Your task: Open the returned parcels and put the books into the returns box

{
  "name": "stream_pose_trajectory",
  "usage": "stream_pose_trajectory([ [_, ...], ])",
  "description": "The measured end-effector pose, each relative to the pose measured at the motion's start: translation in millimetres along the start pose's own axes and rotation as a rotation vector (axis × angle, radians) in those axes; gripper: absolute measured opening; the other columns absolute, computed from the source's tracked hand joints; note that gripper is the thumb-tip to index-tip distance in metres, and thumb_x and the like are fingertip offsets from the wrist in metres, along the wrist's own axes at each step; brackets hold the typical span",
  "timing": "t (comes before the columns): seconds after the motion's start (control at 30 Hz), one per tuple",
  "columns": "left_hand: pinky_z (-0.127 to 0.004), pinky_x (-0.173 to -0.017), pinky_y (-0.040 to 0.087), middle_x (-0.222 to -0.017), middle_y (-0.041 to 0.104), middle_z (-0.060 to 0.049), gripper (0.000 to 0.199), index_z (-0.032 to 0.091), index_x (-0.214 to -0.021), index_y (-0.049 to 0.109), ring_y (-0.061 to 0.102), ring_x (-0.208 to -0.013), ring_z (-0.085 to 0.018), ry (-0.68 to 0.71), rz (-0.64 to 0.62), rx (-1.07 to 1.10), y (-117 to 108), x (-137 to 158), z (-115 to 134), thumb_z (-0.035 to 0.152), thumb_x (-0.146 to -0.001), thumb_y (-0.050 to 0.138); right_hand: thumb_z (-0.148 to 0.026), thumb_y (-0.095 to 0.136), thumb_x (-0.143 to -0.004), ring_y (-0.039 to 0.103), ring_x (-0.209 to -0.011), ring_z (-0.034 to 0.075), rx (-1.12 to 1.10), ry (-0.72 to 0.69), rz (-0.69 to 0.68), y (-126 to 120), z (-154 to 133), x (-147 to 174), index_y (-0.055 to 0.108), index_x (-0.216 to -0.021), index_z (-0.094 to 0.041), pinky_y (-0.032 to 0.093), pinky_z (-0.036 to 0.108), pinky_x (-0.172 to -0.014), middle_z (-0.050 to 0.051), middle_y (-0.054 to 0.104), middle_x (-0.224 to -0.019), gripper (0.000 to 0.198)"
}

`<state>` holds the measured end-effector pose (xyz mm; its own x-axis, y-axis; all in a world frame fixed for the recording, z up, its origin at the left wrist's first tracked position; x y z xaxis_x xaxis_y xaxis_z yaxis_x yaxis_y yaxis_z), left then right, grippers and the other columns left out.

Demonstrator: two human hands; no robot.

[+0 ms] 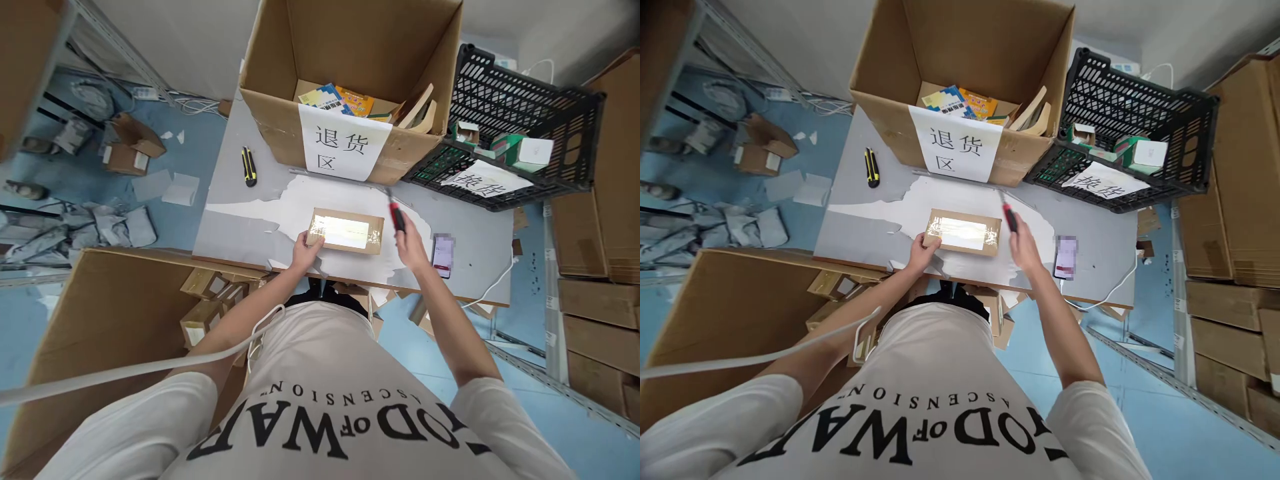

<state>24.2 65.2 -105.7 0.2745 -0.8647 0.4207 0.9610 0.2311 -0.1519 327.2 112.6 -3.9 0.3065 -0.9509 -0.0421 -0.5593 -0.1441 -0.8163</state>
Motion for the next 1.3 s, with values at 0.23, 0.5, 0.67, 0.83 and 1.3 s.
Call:
stream_pose_trajectory([
  [0.23,-0.037,-0.095,0.046,-0.119,0.063,-0.01,0.059,0.019,-0.119,0.052,0.061,-0.108,-0.023,0.037,0.012,0.013,3.3,-3.3,-7.2,0.047,-0.072,0.073,-0.019,0.036,-0.095,0.062,-0.089,0.023,0.348,-0.35,-0.659,38.9,-123.0,-54.2,0.019,-0.152,-0.036,0.045,0.032,-0.076,0.009,0.061,-0.112,0.062],
  [0.5,-0.038,-0.101,0.043,-0.125,0.062,-0.01,0.062,0.02,-0.128,0.051,0.058,-0.114,-0.024,0.097,-0.037,0.021,5.2,-3.7,2.6,0.046,-0.075,0.07,-0.007,0.038,-0.09,0.064,-0.091,0.023,0.577,-0.362,-0.749,43.3,-131.6,-57.9,0.02,-0.152,-0.037,0.042,0.031,-0.076,0.01,0.059,-0.117,0.07],
  [0.67,-0.039,-0.102,0.043,-0.126,0.062,-0.009,0.057,0.02,-0.128,0.053,0.057,-0.116,-0.025,0.085,-0.039,-0.007,4.4,-2.8,11.2,0.046,-0.079,0.066,-0.013,0.042,-0.091,0.064,-0.093,0.023,0.665,-0.336,-0.767,37.9,-130.5,-60.3,0.019,-0.152,-0.037,0.042,0.03,-0.073,0.011,0.059,-0.118,0.069],
  [0.83,-0.039,-0.101,0.043,-0.124,0.063,-0.009,0.057,0.02,-0.131,0.053,0.058,-0.115,-0.025,0.047,-0.011,-0.086,6.2,0.8,10.2,0.045,-0.081,0.065,-0.008,0.035,-0.091,0.065,-0.092,0.023,0.725,-0.303,-0.81,19.2,-105.7,-47.8,0.023,-0.151,-0.037,0.039,0.029,-0.066,0.011,0.061,-0.113,0.068],
  [1.3,-0.038,-0.099,0.046,-0.114,0.068,-0.007,0.051,0.022,-0.127,0.056,0.062,-0.108,-0.024,0.004,0.03,-0.184,9.8,1.3,12.4,0.047,-0.082,0.062,0.002,0.039,-0.081,0.063,-0.078,0.02,0.722,-0.067,-0.711,-70.2,-19.5,19.4,0.024,-0.148,-0.047,0.04,0.028,-0.062,0.007,0.065,-0.103,0.084],
])
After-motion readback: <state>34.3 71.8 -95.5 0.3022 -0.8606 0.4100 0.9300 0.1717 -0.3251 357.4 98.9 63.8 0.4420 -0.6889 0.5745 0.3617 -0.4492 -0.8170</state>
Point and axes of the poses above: each hand's wrist, its own x-axis away from the middle knuckle, its own y-axis out of the palm, z = x × y, the point moved 7 cm from there along -x, towards the middle knuckle
